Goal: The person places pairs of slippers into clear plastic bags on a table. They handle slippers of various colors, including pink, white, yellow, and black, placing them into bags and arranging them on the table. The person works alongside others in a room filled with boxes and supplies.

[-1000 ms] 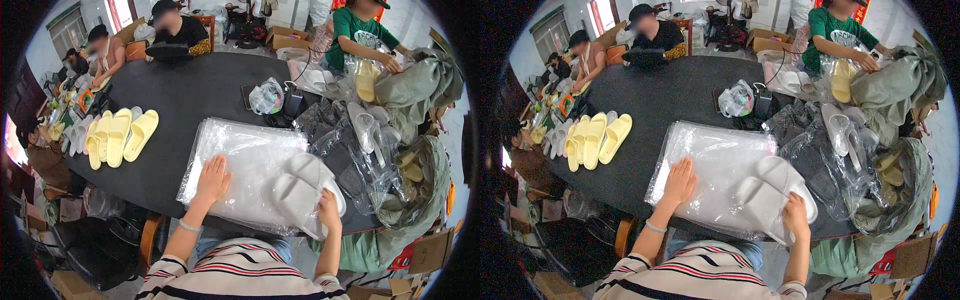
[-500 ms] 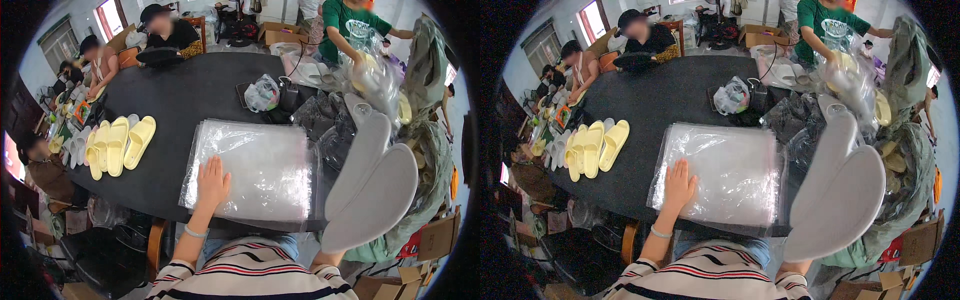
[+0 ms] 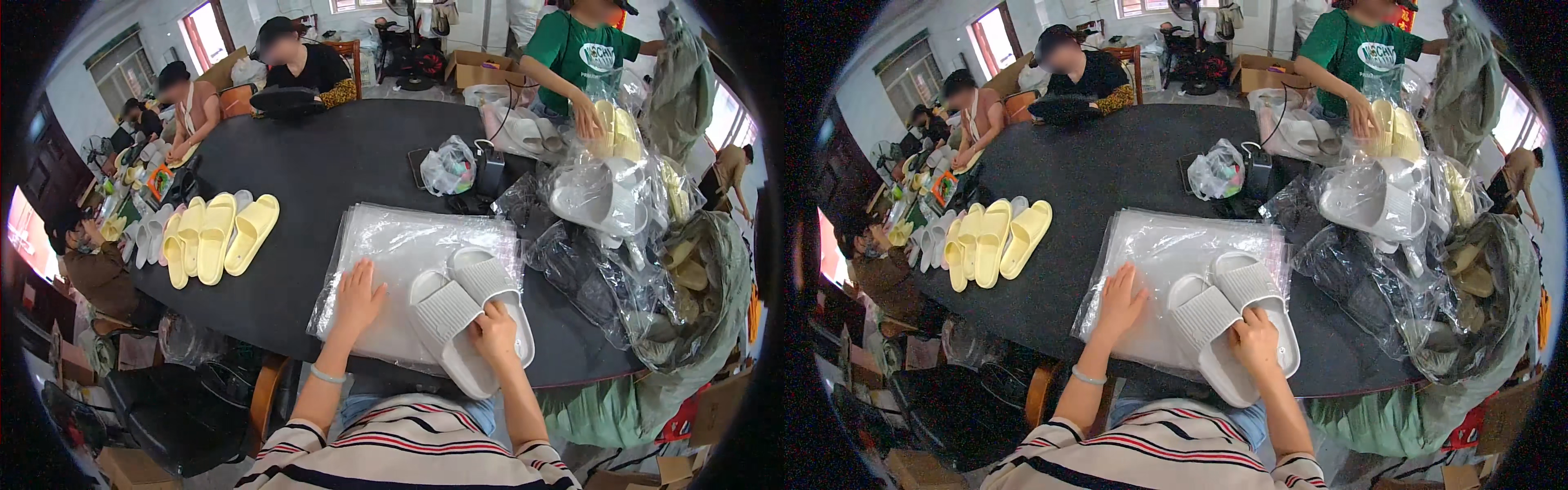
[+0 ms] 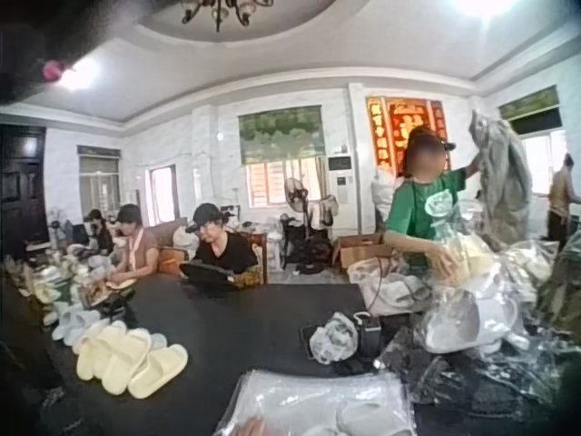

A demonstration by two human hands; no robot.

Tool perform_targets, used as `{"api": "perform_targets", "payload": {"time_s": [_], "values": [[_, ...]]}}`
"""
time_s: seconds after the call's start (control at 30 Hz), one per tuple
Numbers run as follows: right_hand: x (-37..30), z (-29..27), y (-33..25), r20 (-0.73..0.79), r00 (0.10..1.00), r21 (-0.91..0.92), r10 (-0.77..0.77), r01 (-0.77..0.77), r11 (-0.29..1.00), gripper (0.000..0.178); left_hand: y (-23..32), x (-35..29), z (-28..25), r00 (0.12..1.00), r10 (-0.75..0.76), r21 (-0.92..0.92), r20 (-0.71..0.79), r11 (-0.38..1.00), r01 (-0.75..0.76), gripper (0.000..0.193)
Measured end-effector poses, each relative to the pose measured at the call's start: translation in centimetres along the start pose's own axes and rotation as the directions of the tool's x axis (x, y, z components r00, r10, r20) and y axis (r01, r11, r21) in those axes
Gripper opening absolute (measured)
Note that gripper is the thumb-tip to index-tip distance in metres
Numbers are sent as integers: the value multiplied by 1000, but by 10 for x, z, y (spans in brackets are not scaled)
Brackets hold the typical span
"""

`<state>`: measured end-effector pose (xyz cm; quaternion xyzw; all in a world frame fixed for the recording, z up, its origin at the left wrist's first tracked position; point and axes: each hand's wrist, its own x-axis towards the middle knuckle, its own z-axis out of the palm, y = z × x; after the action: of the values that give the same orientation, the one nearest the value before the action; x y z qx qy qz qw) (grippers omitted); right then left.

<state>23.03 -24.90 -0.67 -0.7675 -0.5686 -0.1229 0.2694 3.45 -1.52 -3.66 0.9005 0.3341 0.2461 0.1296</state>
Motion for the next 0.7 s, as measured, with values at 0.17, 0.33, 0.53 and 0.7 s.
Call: {"api": "perform_targets", "payload": {"time_s": [0.17, 0.33, 0.53, 0.7], "values": [[-4, 6, 3, -28, 1000, 40, 15, -14, 999, 9, -23, 60, -24, 987, -49, -249, -152, 968, 10, 60], [-1, 4, 1, -68, 998, 65, 12, -8, 998, 8, -51, 120, -21, 966, -245, -323, 77, 911, 257, 38], [-1, 3, -2, -81, 997, 76, 1, 5, 997, 8, -83, 157, 11, 939, -312, -583, 142, 741, 334, 25], [-2, 6, 2, -78, 997, 42, -11, 14, 999, 7, -82, 159, 24, 980, -196, -272, 7, 943, 191, 19]]}}
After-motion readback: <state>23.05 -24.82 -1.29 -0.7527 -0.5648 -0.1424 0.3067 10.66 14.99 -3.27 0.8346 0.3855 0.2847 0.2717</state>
